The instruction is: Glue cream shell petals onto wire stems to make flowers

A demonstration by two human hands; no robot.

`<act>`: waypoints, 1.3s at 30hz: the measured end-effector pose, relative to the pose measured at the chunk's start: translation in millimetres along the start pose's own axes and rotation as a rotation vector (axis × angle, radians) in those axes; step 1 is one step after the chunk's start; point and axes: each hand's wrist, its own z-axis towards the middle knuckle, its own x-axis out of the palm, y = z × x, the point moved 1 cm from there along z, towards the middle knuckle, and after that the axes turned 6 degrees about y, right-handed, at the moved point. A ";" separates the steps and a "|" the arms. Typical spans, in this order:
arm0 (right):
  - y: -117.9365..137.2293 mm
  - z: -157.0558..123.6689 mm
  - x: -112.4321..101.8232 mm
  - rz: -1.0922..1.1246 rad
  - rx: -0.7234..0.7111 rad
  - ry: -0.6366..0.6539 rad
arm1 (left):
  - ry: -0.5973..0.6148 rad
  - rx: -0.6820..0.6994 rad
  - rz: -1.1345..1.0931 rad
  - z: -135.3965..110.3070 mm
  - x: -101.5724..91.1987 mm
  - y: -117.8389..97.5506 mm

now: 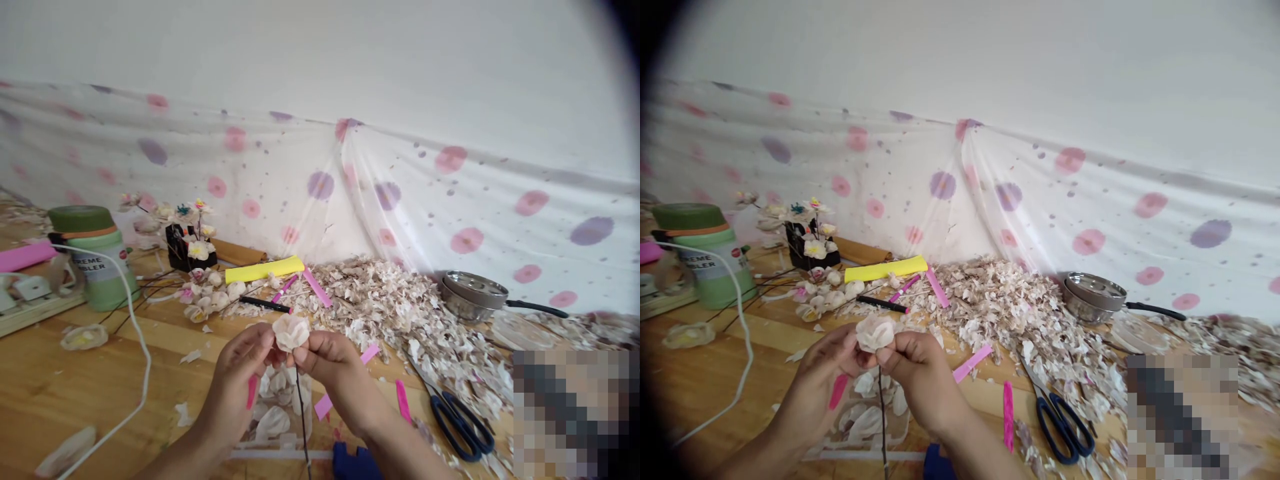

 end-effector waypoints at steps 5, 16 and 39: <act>3.3 -1.8 -1.8 -0.255 -0.064 0.039 | -0.022 -0.009 -0.021 0.7 -1.0 -1.6; 7.7 -3.9 -11.6 -0.239 -0.020 -0.322 | 0.214 -0.174 0.106 -9.0 5.8 9.0; 35.5 -20.2 8.6 -0.577 -0.321 -0.391 | 0.496 -0.174 0.180 -18.5 20.2 11.6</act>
